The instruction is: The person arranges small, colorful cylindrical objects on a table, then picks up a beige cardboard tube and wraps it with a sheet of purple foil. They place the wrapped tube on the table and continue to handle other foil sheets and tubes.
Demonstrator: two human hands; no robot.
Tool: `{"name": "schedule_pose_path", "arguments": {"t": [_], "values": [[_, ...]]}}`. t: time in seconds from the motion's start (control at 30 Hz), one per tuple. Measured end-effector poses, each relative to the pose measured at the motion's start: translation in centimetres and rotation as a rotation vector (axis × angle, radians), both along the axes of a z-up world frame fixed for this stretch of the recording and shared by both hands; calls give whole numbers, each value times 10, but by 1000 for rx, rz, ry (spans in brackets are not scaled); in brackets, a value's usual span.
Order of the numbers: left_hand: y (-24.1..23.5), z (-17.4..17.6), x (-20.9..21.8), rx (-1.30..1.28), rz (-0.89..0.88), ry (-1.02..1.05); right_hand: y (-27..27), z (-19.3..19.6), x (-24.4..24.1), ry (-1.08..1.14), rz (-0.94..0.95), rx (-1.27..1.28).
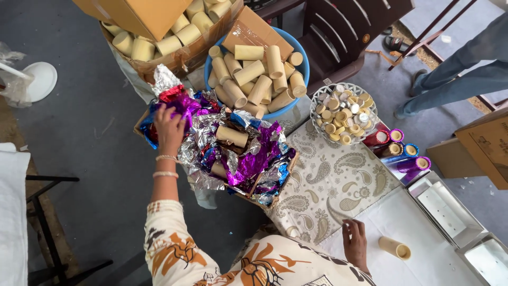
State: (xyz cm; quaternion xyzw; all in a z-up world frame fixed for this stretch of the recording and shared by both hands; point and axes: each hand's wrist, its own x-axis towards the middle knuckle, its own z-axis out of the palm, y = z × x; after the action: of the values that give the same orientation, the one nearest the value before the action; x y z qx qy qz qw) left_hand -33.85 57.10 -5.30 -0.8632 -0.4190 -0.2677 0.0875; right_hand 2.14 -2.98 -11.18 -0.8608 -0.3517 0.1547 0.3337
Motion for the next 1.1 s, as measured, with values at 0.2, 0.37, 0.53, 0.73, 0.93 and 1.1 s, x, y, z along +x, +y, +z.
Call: {"name": "schedule_pose_path", "arguments": {"t": [0.2,0.37,0.53,0.73,0.93,1.1], "values": [[-66,-1,37,-130,-32,-103,54,4,9,108,12,406],[-131,15,76,-103,-19,-98,157,34,-9,565,173,458],[-179,11,106,-67,-36,-135,267,101,-57,591,502,487],[-208,-1,103,-289,-209,-228,359,49,-96,479,569,426],[-149,80,104,124,-115,-131,375,53,-99,300,567,593],[-85,57,100,-136,-104,49,377,71,-104,240,504,483]]}}
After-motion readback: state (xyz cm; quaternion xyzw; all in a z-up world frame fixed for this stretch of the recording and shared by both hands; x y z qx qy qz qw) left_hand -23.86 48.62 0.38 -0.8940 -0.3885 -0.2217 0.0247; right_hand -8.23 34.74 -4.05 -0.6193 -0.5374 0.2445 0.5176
